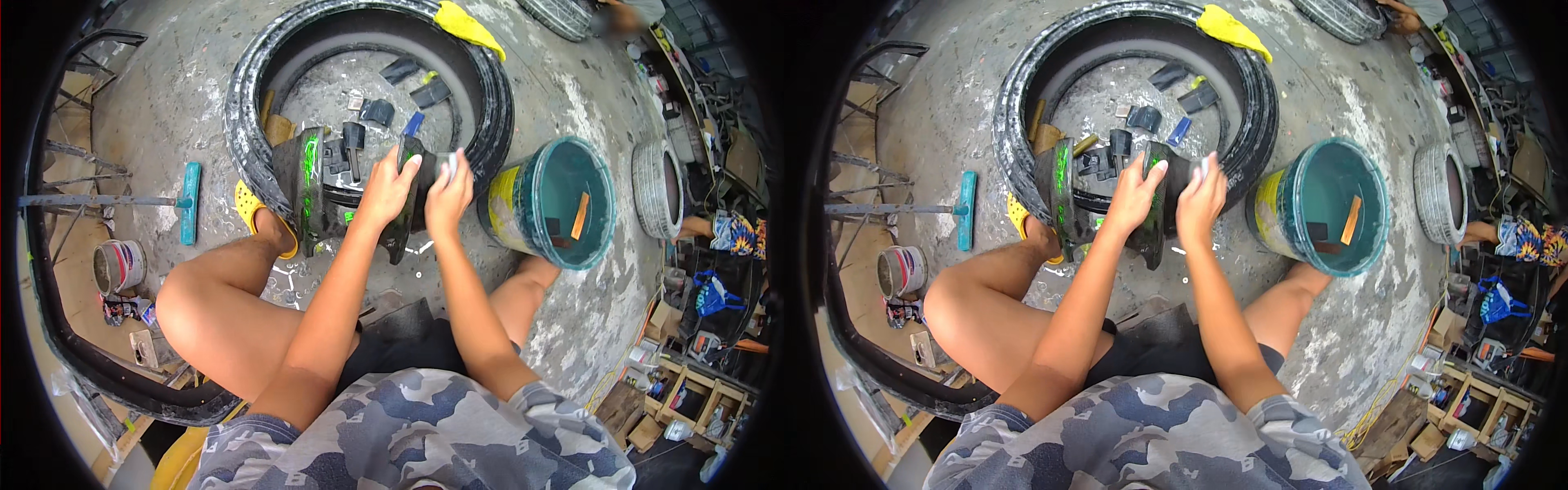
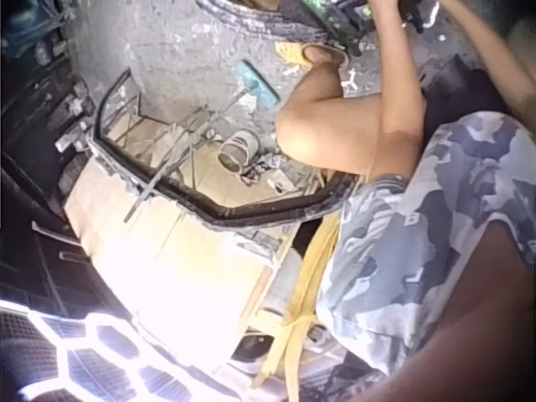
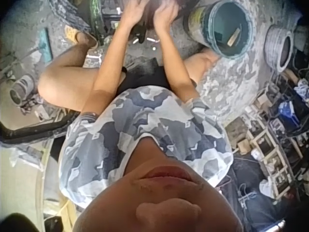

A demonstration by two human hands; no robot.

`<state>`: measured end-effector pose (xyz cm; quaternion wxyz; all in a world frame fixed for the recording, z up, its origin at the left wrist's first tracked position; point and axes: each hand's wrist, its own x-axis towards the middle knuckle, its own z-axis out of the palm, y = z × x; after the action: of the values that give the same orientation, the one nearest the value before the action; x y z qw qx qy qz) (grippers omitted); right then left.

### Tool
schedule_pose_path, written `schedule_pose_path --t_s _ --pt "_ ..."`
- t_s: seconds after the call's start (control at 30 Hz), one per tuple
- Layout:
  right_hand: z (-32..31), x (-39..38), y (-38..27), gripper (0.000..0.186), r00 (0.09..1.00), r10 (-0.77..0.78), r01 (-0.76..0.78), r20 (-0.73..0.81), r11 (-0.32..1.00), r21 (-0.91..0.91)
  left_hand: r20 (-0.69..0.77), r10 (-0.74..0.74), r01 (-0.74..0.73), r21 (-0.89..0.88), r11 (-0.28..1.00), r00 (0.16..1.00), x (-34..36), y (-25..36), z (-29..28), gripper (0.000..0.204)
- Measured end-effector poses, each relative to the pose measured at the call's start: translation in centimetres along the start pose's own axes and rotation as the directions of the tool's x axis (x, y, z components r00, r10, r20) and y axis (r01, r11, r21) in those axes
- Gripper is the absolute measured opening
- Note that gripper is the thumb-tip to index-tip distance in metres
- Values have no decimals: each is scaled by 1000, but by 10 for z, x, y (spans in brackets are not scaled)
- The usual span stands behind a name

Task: Wet sanding an automotive carbon fiber component using water and sandpaper.

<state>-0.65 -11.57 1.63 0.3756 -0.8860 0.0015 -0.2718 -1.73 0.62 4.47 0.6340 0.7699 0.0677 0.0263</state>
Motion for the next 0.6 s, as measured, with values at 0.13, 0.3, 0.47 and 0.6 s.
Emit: schedule_pose_path --t_s 0.13,0.3,0.47,0.6 --pt "8 5 7 37 990 138 -138 20 990 -9 -41 64 -65 -21 998 997 1 -4 4 36" --pt "-1 -10 2 36 1000 -12 11 8 995 97 -3 21 -21 -15 1000 1000 4 1 1 35" --pt "5 -2 -1 32 985 171 -172 23 973 152 -32 21 -21 -4 1000 999 1 -2 3 34" --pt "-1 -23 -7 33 997 76 -81 34 975 205 -9 -16 16 -2 1000 1000 1 1 0 35"
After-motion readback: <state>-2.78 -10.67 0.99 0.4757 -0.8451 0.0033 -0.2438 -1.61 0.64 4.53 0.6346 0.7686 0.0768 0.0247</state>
